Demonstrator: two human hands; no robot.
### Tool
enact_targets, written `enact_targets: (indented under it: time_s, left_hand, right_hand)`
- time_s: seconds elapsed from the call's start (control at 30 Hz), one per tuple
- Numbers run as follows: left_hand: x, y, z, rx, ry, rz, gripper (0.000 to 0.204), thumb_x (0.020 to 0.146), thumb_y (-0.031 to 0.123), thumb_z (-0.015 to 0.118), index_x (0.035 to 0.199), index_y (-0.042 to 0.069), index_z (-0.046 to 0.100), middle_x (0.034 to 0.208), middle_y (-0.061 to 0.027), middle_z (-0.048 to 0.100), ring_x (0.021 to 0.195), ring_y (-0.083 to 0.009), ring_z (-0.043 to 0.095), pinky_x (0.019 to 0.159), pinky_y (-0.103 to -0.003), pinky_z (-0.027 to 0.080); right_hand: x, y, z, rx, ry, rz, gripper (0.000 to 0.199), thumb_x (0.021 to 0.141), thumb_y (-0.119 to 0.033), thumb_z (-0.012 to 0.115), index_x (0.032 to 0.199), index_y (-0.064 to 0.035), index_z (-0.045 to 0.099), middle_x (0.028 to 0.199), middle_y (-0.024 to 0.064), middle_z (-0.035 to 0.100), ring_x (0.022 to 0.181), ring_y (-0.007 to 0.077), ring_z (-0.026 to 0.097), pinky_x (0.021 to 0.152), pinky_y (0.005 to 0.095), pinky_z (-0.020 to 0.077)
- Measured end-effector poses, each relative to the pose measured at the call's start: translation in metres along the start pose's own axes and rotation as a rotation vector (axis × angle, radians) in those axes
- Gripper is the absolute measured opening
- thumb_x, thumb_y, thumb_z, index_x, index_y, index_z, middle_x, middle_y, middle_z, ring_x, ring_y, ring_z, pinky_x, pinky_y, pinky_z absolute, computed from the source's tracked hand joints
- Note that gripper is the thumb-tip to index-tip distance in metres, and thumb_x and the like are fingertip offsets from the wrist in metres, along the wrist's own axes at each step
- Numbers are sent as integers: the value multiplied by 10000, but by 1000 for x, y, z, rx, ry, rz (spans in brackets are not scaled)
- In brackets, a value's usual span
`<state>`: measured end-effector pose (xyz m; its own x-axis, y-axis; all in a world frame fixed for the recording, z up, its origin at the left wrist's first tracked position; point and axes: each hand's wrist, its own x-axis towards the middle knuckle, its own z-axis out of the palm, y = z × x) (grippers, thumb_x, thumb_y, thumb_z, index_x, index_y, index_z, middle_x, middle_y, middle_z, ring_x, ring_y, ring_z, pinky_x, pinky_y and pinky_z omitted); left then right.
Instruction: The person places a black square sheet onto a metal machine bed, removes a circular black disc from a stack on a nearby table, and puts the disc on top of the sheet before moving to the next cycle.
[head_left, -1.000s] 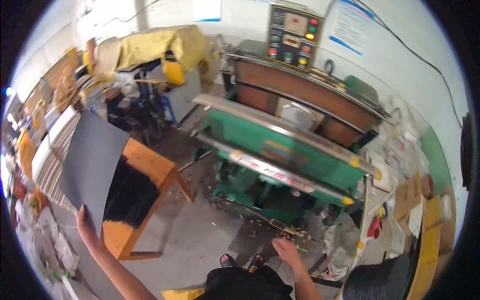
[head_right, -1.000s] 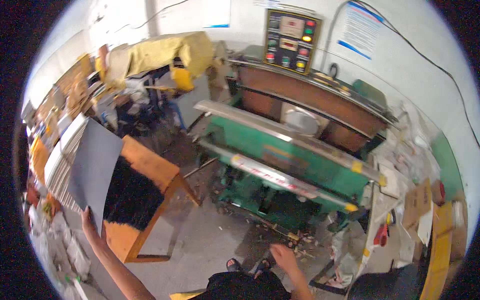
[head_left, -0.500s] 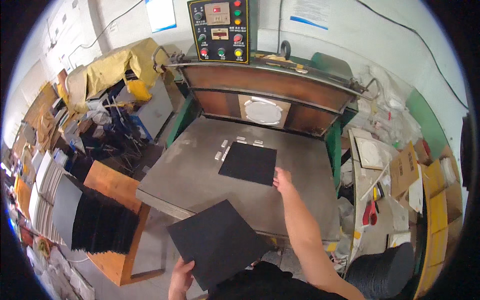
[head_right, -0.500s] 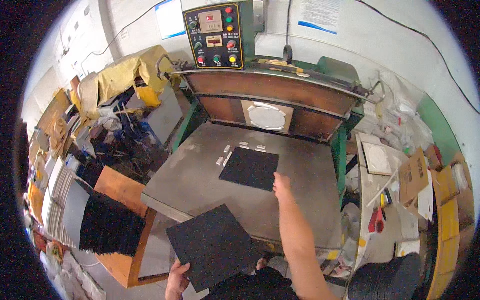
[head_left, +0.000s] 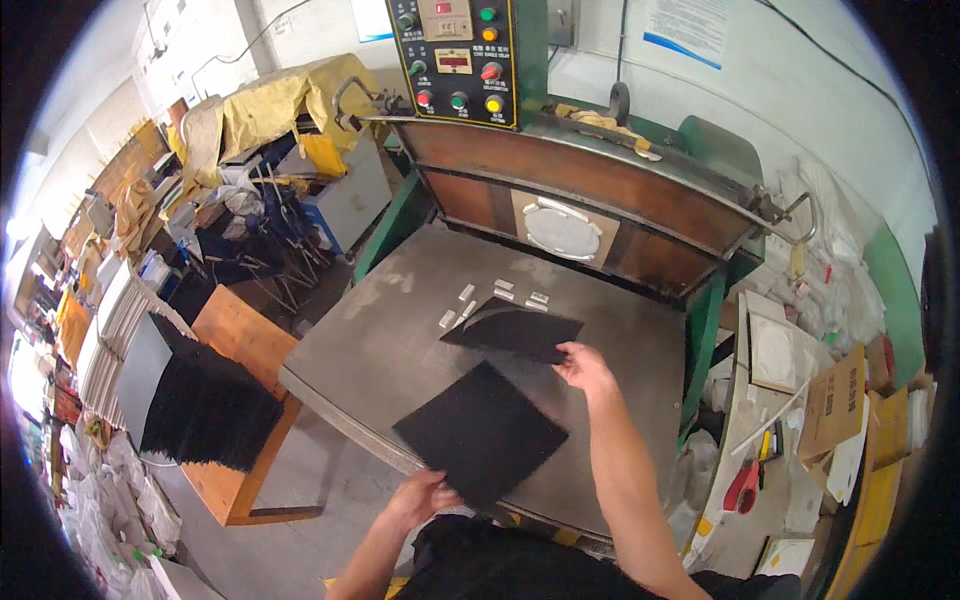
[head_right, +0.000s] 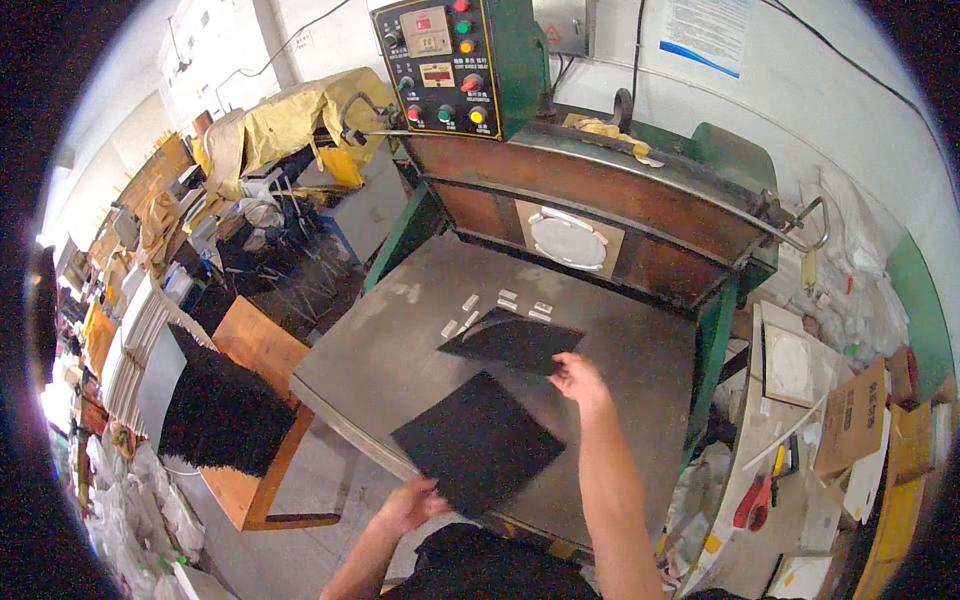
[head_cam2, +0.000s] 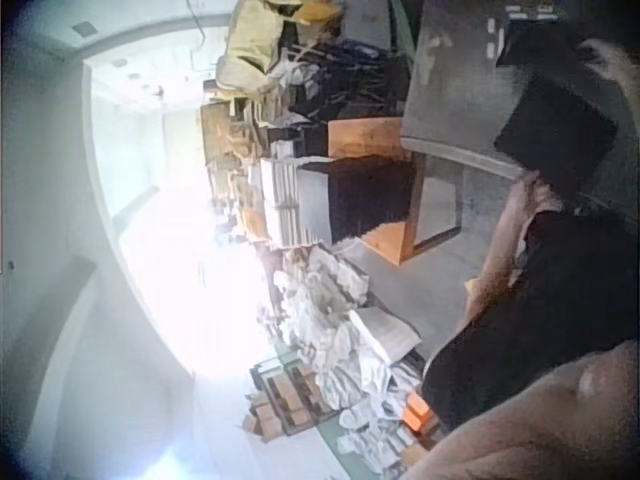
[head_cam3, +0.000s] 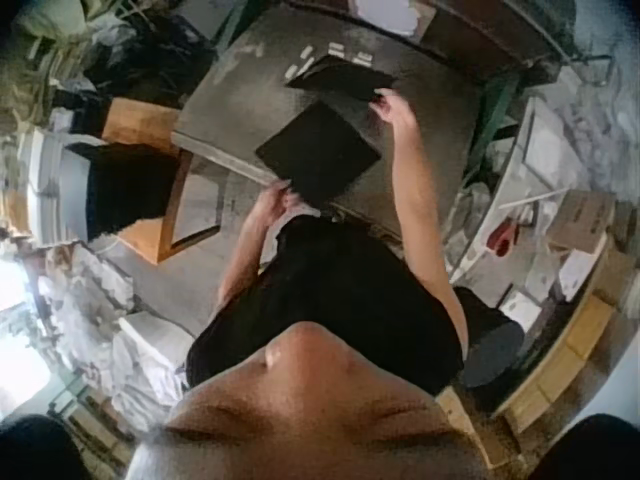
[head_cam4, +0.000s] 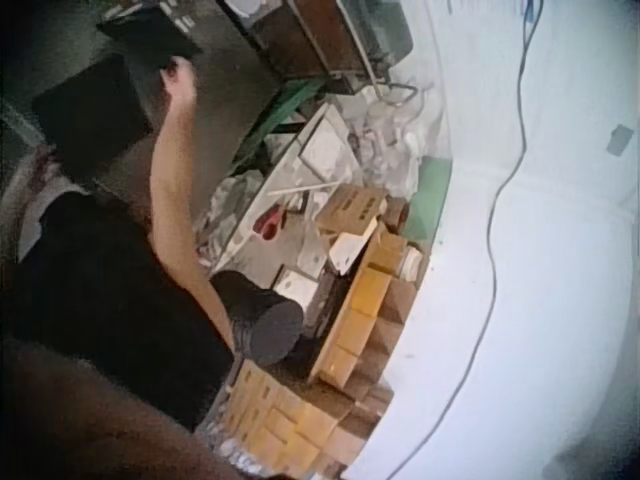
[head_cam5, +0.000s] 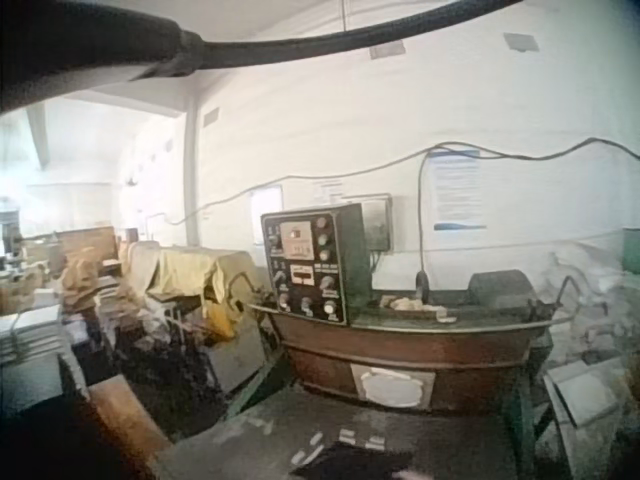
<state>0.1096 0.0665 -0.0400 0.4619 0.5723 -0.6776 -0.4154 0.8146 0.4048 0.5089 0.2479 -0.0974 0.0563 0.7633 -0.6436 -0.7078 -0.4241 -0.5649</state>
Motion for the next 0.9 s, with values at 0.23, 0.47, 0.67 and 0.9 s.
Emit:
enact_targets:
  time_s: [0.23, 0.47, 0.67, 0.9]
  left_hand:
    - [190, 29, 83, 144, 113, 208, 434, 958, 58, 471, 1328, -109, 317, 1323, -253, 410, 1116, -413, 525, 962, -616, 480]
    - [229, 23, 78, 73, 68, 122, 550, 887, 147, 606, 1327, -94, 380, 1278, -216, 476, 1226, -353, 468, 993, -481, 480]
    - [236, 0, 160, 1603, 282, 993, 651, 754, 215, 729, 1327, 25, 486, 1384, -224, 480, 1339, -350, 398, 1104, -475, 330]
    - [307, 7, 192, 2023, 296, 927, 467, 844, 212, 573, 1271, 27, 529, 1449, -216, 416, 1423, -406, 254, 1149, -596, 153]
  right_hand:
    - [-171, -30, -64, 66, -32, -456, 410, 866, -50, 598, 1270, -24, 537, 1218, 96, 605, 1091, 244, 586, 956, 365, 461]
    - [-346, 53, -158, 57, 409, -648, 382, 851, -98, 576, 1221, -4, 562, 1183, 88, 621, 1073, 241, 598, 968, 357, 458]
    - [-400, 147, -210, -123, 853, -643, 438, 805, -26, 538, 1241, 21, 559, 1172, 97, 639, 1064, 228, 603, 964, 350, 449]
    - [-438, 152, -96, -41, 829, -840, 381, 854, -29, 559, 1234, -1, 563, 1099, 73, 649, 895, 174, 624, 737, 299, 496]
